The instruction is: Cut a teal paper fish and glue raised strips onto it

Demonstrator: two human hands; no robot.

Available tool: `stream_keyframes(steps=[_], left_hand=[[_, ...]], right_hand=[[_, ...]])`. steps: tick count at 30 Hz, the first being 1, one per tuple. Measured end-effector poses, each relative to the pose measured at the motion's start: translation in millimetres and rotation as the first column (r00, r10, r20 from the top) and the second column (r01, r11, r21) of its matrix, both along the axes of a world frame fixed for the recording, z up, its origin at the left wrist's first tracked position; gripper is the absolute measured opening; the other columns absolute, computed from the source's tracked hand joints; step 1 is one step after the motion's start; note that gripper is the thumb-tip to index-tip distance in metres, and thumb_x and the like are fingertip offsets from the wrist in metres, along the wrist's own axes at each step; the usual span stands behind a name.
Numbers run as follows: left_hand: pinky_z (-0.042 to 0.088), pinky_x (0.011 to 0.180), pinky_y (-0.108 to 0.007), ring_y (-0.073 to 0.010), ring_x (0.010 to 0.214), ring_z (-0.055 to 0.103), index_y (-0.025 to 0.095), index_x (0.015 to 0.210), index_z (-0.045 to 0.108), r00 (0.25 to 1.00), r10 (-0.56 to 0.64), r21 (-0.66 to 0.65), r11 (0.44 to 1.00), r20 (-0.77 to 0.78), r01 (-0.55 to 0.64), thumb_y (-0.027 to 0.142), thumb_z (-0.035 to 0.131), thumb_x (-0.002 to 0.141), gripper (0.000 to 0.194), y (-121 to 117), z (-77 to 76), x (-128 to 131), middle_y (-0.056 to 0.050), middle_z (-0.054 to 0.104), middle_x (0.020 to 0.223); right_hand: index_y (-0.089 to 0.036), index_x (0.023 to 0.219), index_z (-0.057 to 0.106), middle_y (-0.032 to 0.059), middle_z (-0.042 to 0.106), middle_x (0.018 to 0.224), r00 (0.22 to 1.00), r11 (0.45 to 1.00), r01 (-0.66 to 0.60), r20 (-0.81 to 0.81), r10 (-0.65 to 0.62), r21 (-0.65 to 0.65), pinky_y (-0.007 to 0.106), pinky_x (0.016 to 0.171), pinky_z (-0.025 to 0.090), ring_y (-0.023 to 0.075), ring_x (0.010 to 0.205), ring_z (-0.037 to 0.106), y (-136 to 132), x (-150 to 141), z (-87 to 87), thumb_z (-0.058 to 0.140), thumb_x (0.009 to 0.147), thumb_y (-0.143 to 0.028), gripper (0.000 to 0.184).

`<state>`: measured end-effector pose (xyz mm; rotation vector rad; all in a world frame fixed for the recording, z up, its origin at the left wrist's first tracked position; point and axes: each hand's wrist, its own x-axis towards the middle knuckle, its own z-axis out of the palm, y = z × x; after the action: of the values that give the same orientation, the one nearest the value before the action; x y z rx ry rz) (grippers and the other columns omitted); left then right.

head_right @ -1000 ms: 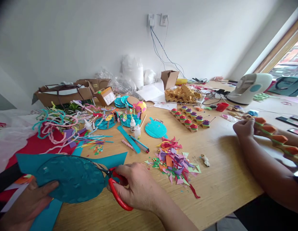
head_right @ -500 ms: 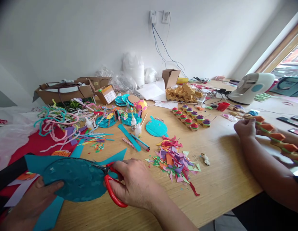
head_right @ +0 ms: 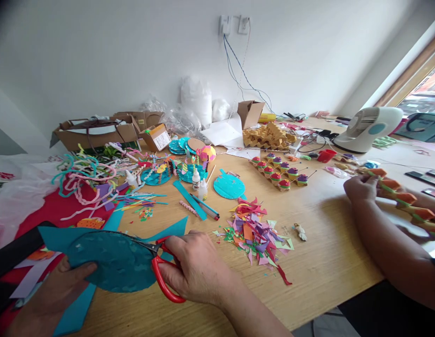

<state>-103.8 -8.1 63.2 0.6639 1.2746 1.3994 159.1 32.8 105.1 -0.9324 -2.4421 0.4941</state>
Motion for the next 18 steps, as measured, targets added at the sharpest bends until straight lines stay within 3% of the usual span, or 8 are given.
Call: stream_keyframes(steps=[5,14,18], left_hand=[[0.060,0.062,-0.037,-0.0265,0.059,0.070,0.027,0.055,0.073,0.999,0.015,-0.036,0.999,0.047,-0.013,0.031,0.091,0.030,0.031,1,-0.7,1,0.000,0.073,0.059],[0.060,0.063,-0.037,-0.0265,0.059,0.070,0.025,0.056,0.073,1.000,-0.004,-0.014,1.000,-0.030,0.004,0.035,0.090,0.031,0.032,1,-8.9,-6,-0.001,0.074,0.063],[0.059,0.069,-0.040,-0.0275,0.064,0.071,0.024,0.065,0.075,0.995,-0.076,0.007,0.997,-0.058,0.077,0.038,0.089,0.041,0.031,-3,-7.2,-9,-0.001,0.075,0.067]], right_hand=[[-0.019,0.067,0.045,0.0001,0.052,0.056,1.000,1.000,-0.009,0.015,0.009,0.018,0.026,0.051,0.021,0.0112,0.050,0.036,1,0,-0.4,0.039,0.090,-0.038,0.031],[-0.019,0.068,0.049,0.0001,0.053,0.056,0.999,0.997,-0.020,0.032,0.017,0.074,0.026,0.051,0.022,0.0119,0.050,0.038,3,2,-1.4,0.038,0.092,-0.039,0.034],[-0.019,0.069,0.049,0.0001,0.052,0.058,0.999,0.999,-0.038,0.026,0.037,0.033,0.025,0.052,0.024,0.0120,0.052,0.040,3,1,1.0,0.039,0.091,-0.039,0.031]])
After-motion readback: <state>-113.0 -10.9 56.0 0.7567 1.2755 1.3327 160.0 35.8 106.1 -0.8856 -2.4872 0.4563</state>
